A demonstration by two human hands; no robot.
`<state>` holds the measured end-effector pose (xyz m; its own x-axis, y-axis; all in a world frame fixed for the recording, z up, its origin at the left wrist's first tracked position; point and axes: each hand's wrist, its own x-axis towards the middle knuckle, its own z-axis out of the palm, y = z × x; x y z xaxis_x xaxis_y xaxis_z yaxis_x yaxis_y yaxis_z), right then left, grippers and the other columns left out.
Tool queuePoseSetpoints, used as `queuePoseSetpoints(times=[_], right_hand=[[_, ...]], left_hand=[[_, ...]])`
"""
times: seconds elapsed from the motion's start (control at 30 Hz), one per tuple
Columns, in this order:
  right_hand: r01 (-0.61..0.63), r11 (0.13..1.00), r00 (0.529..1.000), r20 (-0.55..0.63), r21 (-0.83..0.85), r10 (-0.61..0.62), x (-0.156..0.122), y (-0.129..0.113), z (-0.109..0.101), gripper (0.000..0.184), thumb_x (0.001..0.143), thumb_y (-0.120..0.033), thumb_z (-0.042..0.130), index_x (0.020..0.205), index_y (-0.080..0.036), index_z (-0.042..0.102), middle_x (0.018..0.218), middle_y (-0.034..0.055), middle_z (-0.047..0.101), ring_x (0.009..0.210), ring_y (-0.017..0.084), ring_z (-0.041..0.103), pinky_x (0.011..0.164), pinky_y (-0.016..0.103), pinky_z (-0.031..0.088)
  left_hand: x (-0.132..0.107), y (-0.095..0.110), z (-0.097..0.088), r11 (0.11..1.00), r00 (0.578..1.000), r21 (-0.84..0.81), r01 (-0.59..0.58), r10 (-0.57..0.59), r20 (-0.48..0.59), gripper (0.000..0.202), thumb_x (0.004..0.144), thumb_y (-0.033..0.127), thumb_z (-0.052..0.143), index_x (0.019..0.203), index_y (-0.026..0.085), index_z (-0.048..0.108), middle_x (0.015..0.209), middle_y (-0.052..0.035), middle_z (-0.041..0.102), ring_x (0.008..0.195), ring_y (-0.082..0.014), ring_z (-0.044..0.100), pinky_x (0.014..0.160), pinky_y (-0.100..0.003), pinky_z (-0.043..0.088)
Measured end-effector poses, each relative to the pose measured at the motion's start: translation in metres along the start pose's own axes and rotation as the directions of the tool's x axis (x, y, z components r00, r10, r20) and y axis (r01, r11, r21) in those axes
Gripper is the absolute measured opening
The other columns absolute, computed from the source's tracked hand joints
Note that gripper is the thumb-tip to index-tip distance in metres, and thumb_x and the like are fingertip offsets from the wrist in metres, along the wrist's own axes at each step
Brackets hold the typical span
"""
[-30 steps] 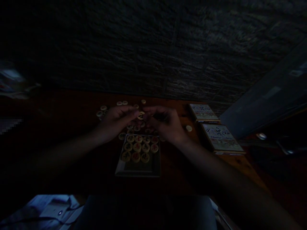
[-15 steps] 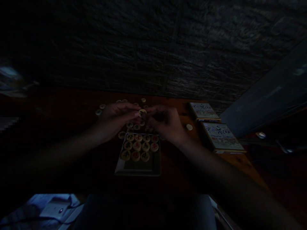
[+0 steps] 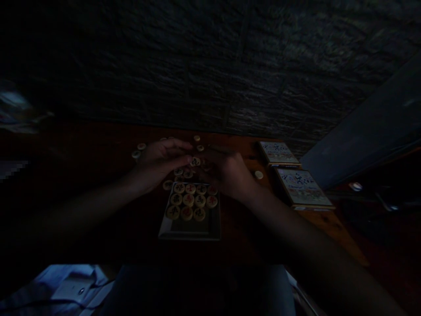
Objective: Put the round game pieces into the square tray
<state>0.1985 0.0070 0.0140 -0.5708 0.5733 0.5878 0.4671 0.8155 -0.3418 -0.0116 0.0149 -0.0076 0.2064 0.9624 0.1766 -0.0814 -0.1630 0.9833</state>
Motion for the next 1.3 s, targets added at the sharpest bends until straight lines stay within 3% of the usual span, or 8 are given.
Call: queuePoseSetpoints(times=[0.23, 0.4, 0.53, 0.77, 0.97, 1.07, 1.3], right_hand=[[0.007, 0.997, 0.999, 0.053, -0.075, -0.003, 0.001, -0.012, -0.006, 0.026, 0.088, -0.018, 0.071, 0.113, -0.021, 0.077, 0.098, 0.0066, 0.077, 0.083, 0.020, 0.072, 0.077, 0.030, 0.055], [-0.129, 0.991, 0.990, 0.055, 0.016, 0.128, 0.001, -0.016, -0.009, 0.022, 0.088, -0.018, 0.072, 0.109, -0.019, 0.076, 0.100, 0.0047, 0.079, 0.078, 0.016, 0.073, 0.070, 0.026, 0.054], [-0.214, 0.977, 0.967, 0.139, -0.004, 0.212, 0.000, -0.027, -0.019, 0.020, 0.085, -0.019, 0.075, 0.105, -0.019, 0.077, 0.095, 0.0036, 0.079, 0.073, 0.015, 0.072, 0.065, 0.025, 0.053], [-0.330, 0.942, 0.906, 0.259, -0.062, 0.335, -0.038, -0.063, -0.034, 0.032, 0.077, -0.007, 0.073, 0.105, -0.020, 0.079, 0.098, 0.0036, 0.080, 0.076, 0.016, 0.074, 0.064, 0.024, 0.055], [-0.275, 0.957, 0.875, 0.388, -0.097, 0.290, -0.059, -0.075, -0.022, 0.041, 0.080, 0.000, 0.066, 0.111, -0.023, 0.079, 0.103, 0.0056, 0.081, 0.085, 0.018, 0.077, 0.077, 0.027, 0.060], [-0.223, 0.965, 0.844, 0.467, -0.139, 0.263, -0.060, -0.074, -0.017, 0.042, 0.083, 0.001, 0.062, 0.113, -0.022, 0.079, 0.103, 0.0067, 0.081, 0.082, 0.019, 0.077, 0.074, 0.028, 0.060], [-0.087, 0.975, 0.877, 0.448, -0.205, 0.172, -0.062, -0.071, -0.016, 0.049, 0.083, 0.005, 0.060, 0.118, -0.024, 0.078, 0.104, 0.0061, 0.080, 0.089, 0.019, 0.077, 0.081, 0.030, 0.061]], left_hand=[[-0.003, 0.006, 0.004, 0.996, 1.000, 0.082, -0.025, 0.026, -0.011, 0.033, 0.074, 0.026, 0.085, 0.103, 0.015, 0.072, 0.084, -0.0051, 0.079, 0.070, -0.0175, 0.075, 0.064, -0.027, 0.062], [-0.001, 0.008, 0.004, 0.997, 0.996, 0.013, -0.078, 0.079, -0.048, 0.018, 0.085, 0.031, 0.072, 0.094, 0.016, 0.073, 0.087, -0.0059, 0.078, 0.072, -0.0156, 0.073, 0.061, -0.025, 0.058], [0.002, 0.007, 0.000, 0.995, 0.993, 0.031, -0.093, 0.095, -0.074, 0.015, 0.089, 0.030, 0.066, 0.089, 0.017, 0.073, 0.080, -0.0054, 0.076, 0.067, -0.0142, 0.070, 0.058, -0.024, 0.055], [0.004, 0.004, -0.001, 0.991, 0.992, 0.081, -0.110, 0.114, -0.048, 0.012, 0.089, 0.026, 0.065, 0.086, 0.018, 0.072, 0.074, -0.0043, 0.075, 0.064, -0.0132, 0.068, 0.059, -0.025, 0.054], [0.002, 0.005, -0.001, 0.985, 0.990, 0.106, -0.137, 0.139, -0.009, 0.012, 0.090, 0.023, 0.063, 0.088, 0.016, 0.073, 0.075, -0.0047, 0.075, 0.063, -0.0130, 0.069, 0.061, -0.026, 0.055], [0.002, 0.006, 0.000, 0.985, 0.991, 0.107, -0.133, 0.135, -0.013, 0.012, 0.090, 0.022, 0.063, 0.087, 0.015, 0.073, 0.073, -0.0038, 0.074, 0.060, -0.0120, 0.067, 0.060, -0.026, 0.054], [0.005, 0.003, -0.001, 0.988, 0.991, 0.089, -0.130, 0.130, -0.002, 0.012, 0.088, 0.021, 0.064, 0.083, 0.016, 0.073, 0.071, -0.0033, 0.074, 0.056, -0.0105, 0.065, 0.057, -0.024, 0.053]])
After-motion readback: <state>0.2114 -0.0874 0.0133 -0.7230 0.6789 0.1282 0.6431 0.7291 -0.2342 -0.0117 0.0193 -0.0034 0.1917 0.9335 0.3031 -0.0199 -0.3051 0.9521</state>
